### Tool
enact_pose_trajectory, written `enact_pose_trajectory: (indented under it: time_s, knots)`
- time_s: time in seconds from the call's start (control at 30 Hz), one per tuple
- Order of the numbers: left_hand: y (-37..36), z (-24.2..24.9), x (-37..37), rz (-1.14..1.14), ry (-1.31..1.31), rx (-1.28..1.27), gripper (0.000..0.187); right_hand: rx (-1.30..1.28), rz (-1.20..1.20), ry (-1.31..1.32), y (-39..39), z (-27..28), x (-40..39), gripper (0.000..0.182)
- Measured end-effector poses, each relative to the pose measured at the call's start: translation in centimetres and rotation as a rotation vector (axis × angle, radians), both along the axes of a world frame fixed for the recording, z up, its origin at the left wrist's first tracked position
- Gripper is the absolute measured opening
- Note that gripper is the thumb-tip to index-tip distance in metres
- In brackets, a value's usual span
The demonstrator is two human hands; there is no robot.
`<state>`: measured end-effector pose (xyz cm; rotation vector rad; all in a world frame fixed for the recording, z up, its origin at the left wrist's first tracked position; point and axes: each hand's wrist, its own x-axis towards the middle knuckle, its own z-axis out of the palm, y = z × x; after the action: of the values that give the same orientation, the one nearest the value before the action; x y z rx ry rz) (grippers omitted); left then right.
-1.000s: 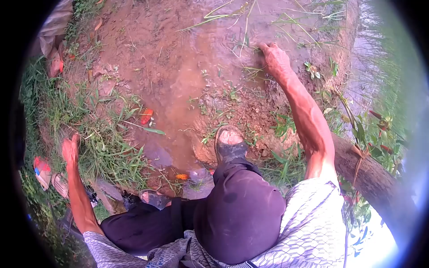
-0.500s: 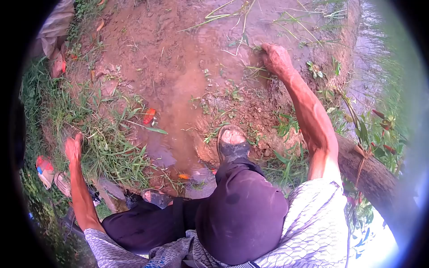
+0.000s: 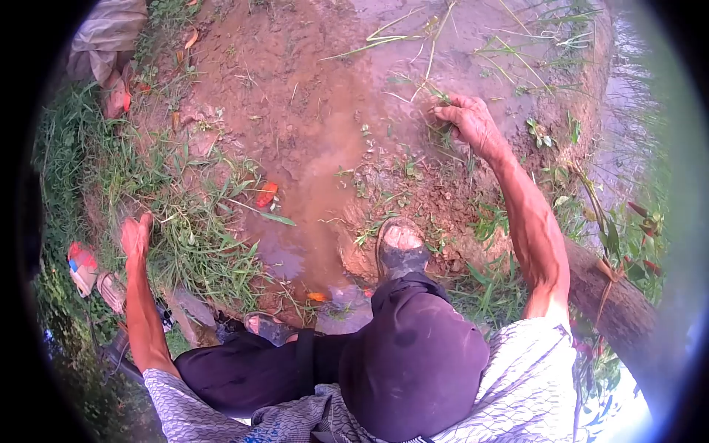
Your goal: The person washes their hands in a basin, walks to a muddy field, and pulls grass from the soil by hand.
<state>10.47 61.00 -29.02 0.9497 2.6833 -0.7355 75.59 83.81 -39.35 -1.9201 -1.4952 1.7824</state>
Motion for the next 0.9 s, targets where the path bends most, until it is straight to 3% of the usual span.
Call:
enact_pose_trajectory:
  time_s: [0.07,0.13,0.2,0.23,0.27,0.33,0.43,0.53,0.57,0.7,0.8,0.87,0.9]
  knots:
    - [0.0,0.0,-0.1,0.012,-0.016,-0.011,0.073,0.224,0.291,-0.165,-0.1,-0.8,-0.7,0.030]
    - [0.1,0.5,0.2,0.020,-0.023,0.000,0.074,0.354,0.626,-0.525,-0.3,-1.1,-2.3,0.039]
    - [-0.3,0.1,-0.1,-0.001,-0.014,0.035,0.073,0.309,0.684,-0.672,-1.0,-0.4,-3.7,0.049]
    - [-0.5,0.0,-0.3,-0.009,-0.015,0.048,0.073,0.718,0.673,-0.472,-2.4,-3.0,-2.1,0.048]
    - [-0.6,0.0,-0.6,-0.010,-0.029,0.045,0.074,0.391,0.707,-0.604,-1.9,-1.8,-3.4,0.043]
    - [-0.6,-0.1,-0.6,-0.008,-0.020,0.042,0.073,0.385,0.694,-0.587,-2.1,-3.9,-2.8,0.041]
    - [0.0,0.4,0.2,0.010,-0.034,0.042,0.072,0.507,0.691,-0.311,-2.1,-4.5,-1.5,0.027]
    - [0.0,0.2,-0.1,0.011,-0.036,0.020,0.071,0.054,0.508,0.017,-2.8,-3.5,-1.0,0.023]
    - [-0.1,0.1,-0.1,0.006,-0.023,0.034,0.071,0.149,0.502,0.049,-3.6,-3.6,-0.9,0.018]
    - [-0.1,0.0,0.1,-0.006,-0.003,0.030,0.072,-0.266,0.379,0.070,-3.9,-0.6,0.5,0.012]
    - [0.8,0.9,1.5,0.015,-0.030,-0.005,0.072,-0.371,0.182,0.236,-2.4,2.5,0.7,0.016]
    - [0.5,0.3,0.4,0.013,-0.034,-0.016,0.076,-0.006,0.232,0.172,-1.1,1.9,0.8,0.026]
    - [0.1,-0.1,-0.2,0.000,-0.026,-0.008,0.076,0.160,0.366,-0.069,0.6,0.4,1.7,0.026]
